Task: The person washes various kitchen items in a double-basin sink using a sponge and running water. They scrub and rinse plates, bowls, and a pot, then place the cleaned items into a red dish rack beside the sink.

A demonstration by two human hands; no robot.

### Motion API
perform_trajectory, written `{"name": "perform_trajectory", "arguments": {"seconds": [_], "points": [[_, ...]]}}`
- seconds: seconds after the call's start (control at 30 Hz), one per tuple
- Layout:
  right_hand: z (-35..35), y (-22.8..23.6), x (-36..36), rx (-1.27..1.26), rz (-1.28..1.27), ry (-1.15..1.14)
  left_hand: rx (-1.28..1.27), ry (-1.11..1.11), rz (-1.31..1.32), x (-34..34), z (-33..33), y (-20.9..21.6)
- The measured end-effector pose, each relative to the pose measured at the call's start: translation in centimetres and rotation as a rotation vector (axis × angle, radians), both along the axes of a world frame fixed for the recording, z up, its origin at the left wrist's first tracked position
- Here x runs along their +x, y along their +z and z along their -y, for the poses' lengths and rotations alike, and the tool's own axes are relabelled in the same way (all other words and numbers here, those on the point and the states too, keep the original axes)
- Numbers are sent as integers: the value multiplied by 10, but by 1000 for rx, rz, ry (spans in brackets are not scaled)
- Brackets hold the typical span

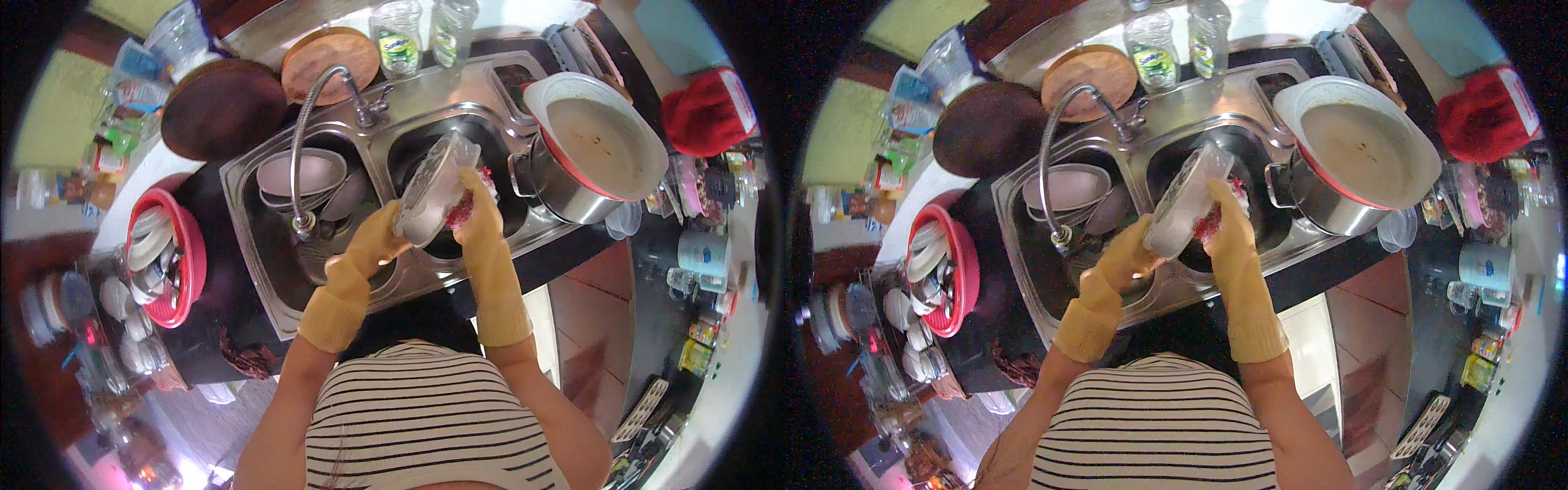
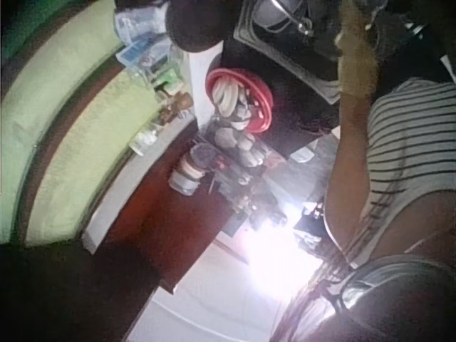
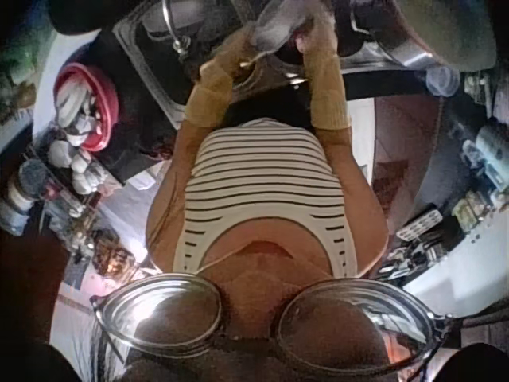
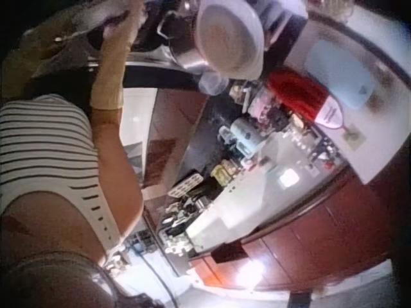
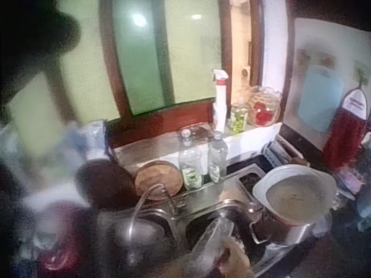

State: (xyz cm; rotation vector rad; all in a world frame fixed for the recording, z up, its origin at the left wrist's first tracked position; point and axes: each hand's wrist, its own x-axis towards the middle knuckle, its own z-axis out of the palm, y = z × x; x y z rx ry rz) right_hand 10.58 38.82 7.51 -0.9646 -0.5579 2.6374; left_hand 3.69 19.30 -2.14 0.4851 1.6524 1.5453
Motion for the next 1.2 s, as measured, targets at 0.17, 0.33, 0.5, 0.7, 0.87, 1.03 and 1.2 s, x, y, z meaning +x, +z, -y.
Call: {"name": "perform_trajectory", "arguments": {"seconds": [0.17, 0.33, 0.5, 0.7, 0.87, 1.03, 1.2], "points": [[54, 20, -8, 193, 108, 241, 178, 226, 365, 9, 45, 57], [144, -27, -22, 110, 137, 431, 5, 220, 528, 36, 107, 112], [214, -63, -30, 280, 475, 430, -3, 428, 847, 44, 157, 57], [236, -120, -44, 486, 679, 608, -317, 503, 471, 18, 154, -26], [207, -162, -44, 352, 19, 840, -386, 453, 391, 8, 163, -88], [189, -146, -31, 1926, 249, 1216, -725, 357, 264, 3, 140, -58], [216, -90, -31, 1509, 342, 1651, -716, 414, 323, -8, 147, -14]]}}
